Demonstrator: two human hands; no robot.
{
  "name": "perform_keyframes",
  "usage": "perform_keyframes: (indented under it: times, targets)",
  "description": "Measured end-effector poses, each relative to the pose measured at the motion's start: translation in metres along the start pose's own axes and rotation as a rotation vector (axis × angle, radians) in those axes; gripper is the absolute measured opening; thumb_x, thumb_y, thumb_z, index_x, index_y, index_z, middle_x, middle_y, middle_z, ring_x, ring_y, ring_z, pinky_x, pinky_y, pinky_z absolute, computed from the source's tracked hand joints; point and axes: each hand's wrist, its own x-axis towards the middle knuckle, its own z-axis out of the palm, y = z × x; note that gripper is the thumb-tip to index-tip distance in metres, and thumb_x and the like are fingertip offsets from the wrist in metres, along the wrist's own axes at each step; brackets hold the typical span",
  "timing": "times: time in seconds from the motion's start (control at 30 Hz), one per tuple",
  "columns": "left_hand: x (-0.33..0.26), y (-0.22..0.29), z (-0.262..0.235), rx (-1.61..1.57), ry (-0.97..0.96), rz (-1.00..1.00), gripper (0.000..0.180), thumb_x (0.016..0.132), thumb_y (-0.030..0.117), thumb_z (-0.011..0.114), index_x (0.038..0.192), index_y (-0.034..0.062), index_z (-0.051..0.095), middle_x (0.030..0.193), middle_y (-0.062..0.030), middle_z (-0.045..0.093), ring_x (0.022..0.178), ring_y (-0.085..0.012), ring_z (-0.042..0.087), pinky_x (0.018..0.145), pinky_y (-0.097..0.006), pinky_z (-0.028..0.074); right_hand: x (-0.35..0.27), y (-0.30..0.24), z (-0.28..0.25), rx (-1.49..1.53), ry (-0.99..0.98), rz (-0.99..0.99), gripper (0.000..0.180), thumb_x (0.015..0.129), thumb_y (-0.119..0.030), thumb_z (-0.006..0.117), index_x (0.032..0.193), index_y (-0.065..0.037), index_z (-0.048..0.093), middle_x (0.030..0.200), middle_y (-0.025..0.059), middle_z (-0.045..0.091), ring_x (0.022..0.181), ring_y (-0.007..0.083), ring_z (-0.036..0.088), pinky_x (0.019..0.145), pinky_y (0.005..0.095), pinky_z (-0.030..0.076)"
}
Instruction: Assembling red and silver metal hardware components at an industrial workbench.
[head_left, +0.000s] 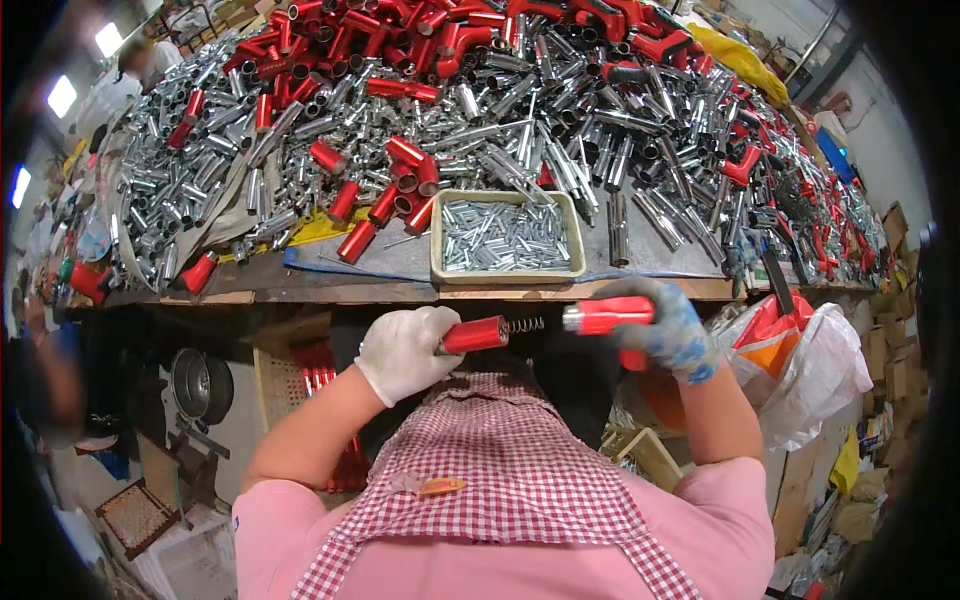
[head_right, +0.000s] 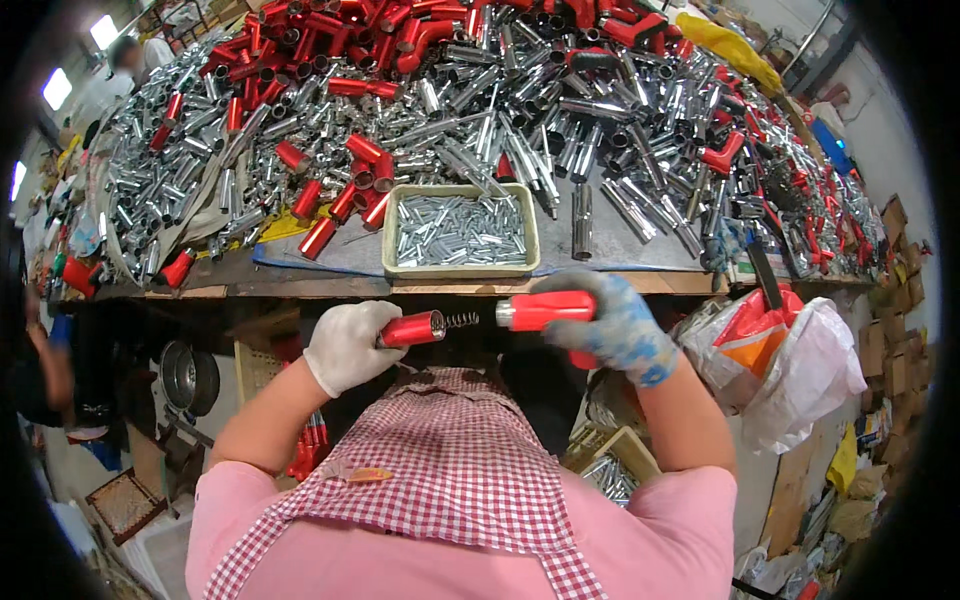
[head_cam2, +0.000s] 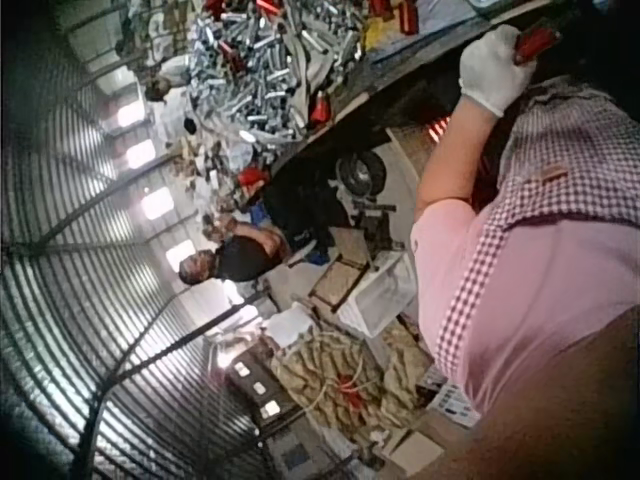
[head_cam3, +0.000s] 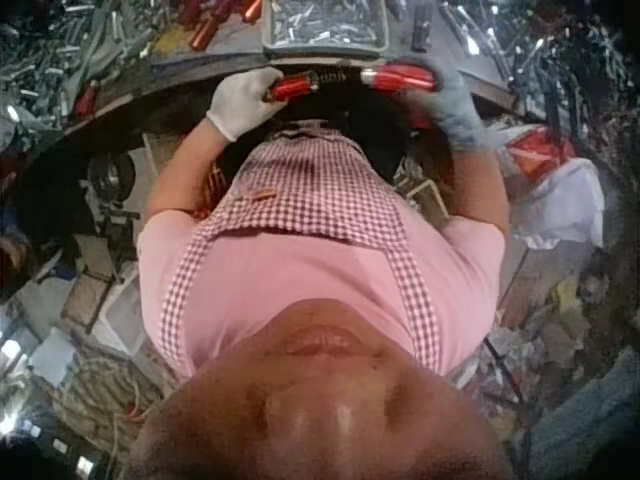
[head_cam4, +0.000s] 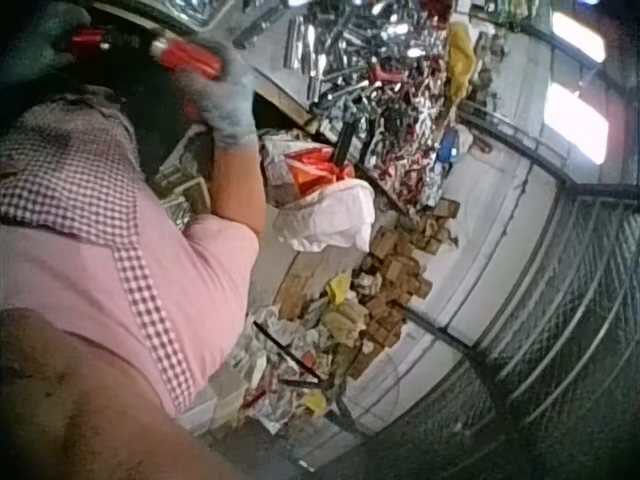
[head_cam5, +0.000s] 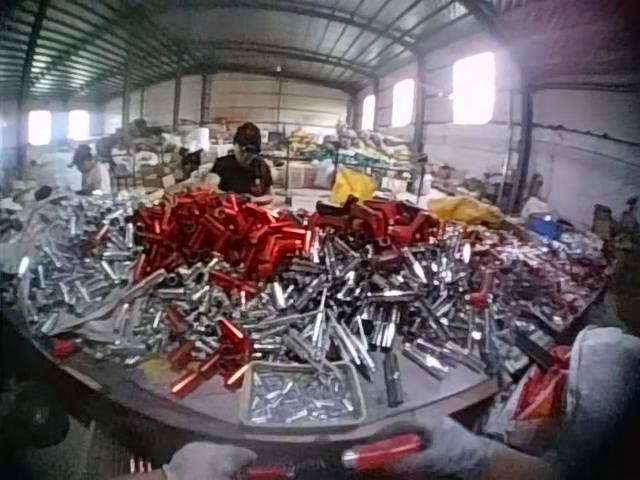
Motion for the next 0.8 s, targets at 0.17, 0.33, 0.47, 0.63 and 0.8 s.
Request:
perform_keyframes:
  times: [0.17,0.33,0.47,0.63,0.8]
  targets:
    - [0.001,0.011,-0.014,0.013,-0.172,-0.088,0.027,0.068,0.022,0.074,0.089,0.0071,0.065,0.076,-0.0155,0.066,0.073,-0.0346,0.065,0.066,-0.043,0.052,0.023,-0.023,0.027,-0.52,-0.26,-0.394,0.046,0.064,-0.019,0.079,0.107,-0.007,0.068,0.098,0.0117,0.068,0.086,0.0298,0.066,0.079,0.0382,0.052]
    - [0.005,0.009,-0.022,-0.586,-0.804,-0.184,0.027,0.073,0.024,0.072,0.084,0.001,0.063,0.064,-0.0106,0.061,0.056,-0.0203,0.059,0.057,-0.033,0.049,0.034,-0.016,0.037,-0.795,-0.159,-1.192,0.04,0.062,-0.021,0.075,0.101,-0.013,0.07,0.085,0.0039,0.062,0.077,0.0241,0.062,0.077,0.0381,0.053]
    - [0.017,0.014,-0.03,-0.763,-1.224,-0.453,0.022,0.072,0.02,0.07,0.078,0.001,0.061,0.061,-0.0045,0.058,0.055,-0.0146,0.056,0.052,-0.03,0.045,0.032,-0.022,0.044,-0.856,-0.246,-1.468,0.03,0.068,-0.021,0.068,0.097,-0.015,0.069,0.086,0.0028,0.06,0.082,0.0196,0.06,0.079,0.0392,0.054]
    - [0.015,0.018,-0.032,-0.745,-1.299,-0.469,0.021,0.071,0.02,0.071,0.07,0.0024,0.059,0.056,-0.0049,0.058,0.048,-0.014,0.056,0.044,-0.029,0.044,0.032,-0.025,0.045,-0.854,-0.153,-1.582,0.031,0.068,-0.021,0.069,0.098,-0.015,0.069,0.087,0.004,0.059,0.081,0.0201,0.059,0.08,0.0389,0.054]
    - [0.024,0.03,-0.046,-0.423,-0.996,-0.355,0.024,0.069,0.023,0.072,0.075,0.0015,0.063,0.061,-0.0101,0.062,0.053,-0.0208,0.062,0.05,-0.034,0.05,0.029,-0.023,0.048,-0.858,-0.143,-1.442,0.036,0.066,-0.021,0.072,0.101,-0.013,0.069,0.086,0.0046,0.06,0.077,0.0219,0.06,0.073,0.0383,0.053]
